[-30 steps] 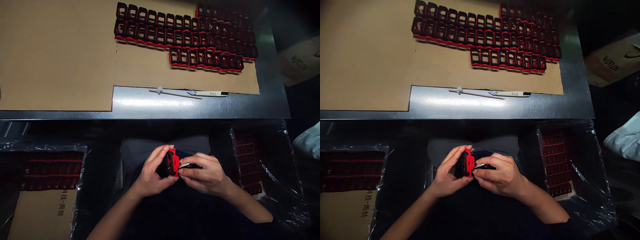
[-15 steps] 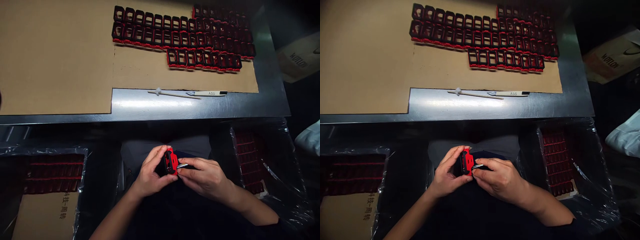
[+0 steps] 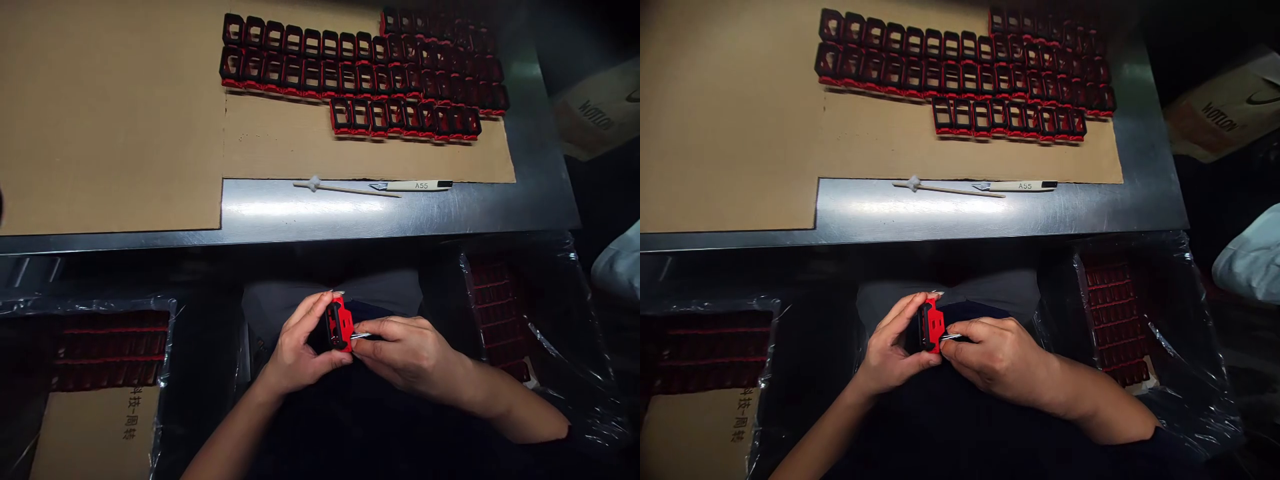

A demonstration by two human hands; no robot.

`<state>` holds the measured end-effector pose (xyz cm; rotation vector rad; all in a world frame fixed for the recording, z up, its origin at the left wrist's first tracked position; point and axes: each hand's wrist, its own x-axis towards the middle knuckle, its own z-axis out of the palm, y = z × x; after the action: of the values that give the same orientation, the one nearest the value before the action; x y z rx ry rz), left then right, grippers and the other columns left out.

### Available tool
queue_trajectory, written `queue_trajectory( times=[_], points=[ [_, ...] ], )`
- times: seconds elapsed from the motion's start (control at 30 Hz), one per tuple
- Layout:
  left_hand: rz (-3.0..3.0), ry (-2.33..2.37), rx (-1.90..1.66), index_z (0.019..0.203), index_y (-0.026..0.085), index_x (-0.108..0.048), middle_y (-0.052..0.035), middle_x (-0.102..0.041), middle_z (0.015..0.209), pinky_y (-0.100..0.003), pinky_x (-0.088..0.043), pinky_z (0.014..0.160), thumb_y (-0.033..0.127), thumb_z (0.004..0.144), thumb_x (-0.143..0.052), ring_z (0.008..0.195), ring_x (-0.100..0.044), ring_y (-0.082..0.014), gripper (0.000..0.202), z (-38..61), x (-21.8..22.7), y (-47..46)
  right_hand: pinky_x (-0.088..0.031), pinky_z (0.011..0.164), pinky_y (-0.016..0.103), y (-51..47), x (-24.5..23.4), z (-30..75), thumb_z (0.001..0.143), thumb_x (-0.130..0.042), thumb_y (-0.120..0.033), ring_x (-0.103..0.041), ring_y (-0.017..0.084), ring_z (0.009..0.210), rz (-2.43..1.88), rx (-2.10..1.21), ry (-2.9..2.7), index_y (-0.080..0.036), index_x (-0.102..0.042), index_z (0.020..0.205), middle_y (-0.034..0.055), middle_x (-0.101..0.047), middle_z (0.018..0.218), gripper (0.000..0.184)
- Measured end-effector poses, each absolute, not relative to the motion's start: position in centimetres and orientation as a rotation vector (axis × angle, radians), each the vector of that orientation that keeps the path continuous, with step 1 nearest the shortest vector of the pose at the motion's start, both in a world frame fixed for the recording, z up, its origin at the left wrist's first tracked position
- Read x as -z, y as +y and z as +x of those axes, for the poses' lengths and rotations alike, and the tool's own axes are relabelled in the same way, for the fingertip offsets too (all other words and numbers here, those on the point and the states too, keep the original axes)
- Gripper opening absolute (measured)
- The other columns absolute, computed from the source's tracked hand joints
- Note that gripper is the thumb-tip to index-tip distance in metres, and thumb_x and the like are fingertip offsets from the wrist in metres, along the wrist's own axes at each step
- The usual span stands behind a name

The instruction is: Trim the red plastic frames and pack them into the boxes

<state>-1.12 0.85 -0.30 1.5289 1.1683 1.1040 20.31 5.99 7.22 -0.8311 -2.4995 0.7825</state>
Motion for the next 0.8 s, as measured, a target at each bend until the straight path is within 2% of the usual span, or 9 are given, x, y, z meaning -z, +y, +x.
queue_trajectory(
  times=[0.6, 0.7, 0.8],
  points=[
    [1.368, 1.119, -1.212, 0.146, 0.027, -0.047, -0.0154, -0.064, 0.134, -0.051, -0.053, 0.104, 0.048, 0.071, -0.085, 0.123, -0.063, -0.0334, 0.086, -0.6, 0.8, 0.4, -0.064, 0.07, 0.024, 5.9, -7.3, 20.0, 0.095, -0.059, -0.015, -0.075, 0.015, 0.077, -0.802, -0.924, -2.428, -0.017, -0.069, 0.101, 0.0049, -0.078, 0.095, 0.012],
    [1.106, 1.038, -1.329, 0.145, 0.028, -0.047, -0.0153, -0.061, 0.136, -0.056, -0.049, 0.107, 0.055, 0.076, -0.079, 0.128, -0.058, -0.035, 0.081, 0.0, 1.1, -0.1, -0.062, 0.066, 0.022, 6.6, -6.9, 20.1, 0.092, -0.066, -0.022, -0.075, 0.015, 0.072, -1.022, -1.105, -2.15, -0.019, -0.07, 0.093, 0.0028, -0.078, 0.085, 0.005],
    [0.905, 1.011, -1.386, 0.144, 0.032, -0.043, -0.0144, -0.056, 0.14, -0.061, -0.047, 0.107, 0.067, 0.08, -0.066, 0.137, -0.05, -0.037, 0.076, 0.3, 1.2, -0.5, -0.059, 0.056, 0.024, 9.1, -6.3, 21.0, 0.087, -0.073, -0.032, -0.071, 0.015, 0.062, -1.394, -1.035, -1.858, -0.02, -0.071, 0.099, 0.0029, -0.076, 0.081, 0.017]
  ],
)
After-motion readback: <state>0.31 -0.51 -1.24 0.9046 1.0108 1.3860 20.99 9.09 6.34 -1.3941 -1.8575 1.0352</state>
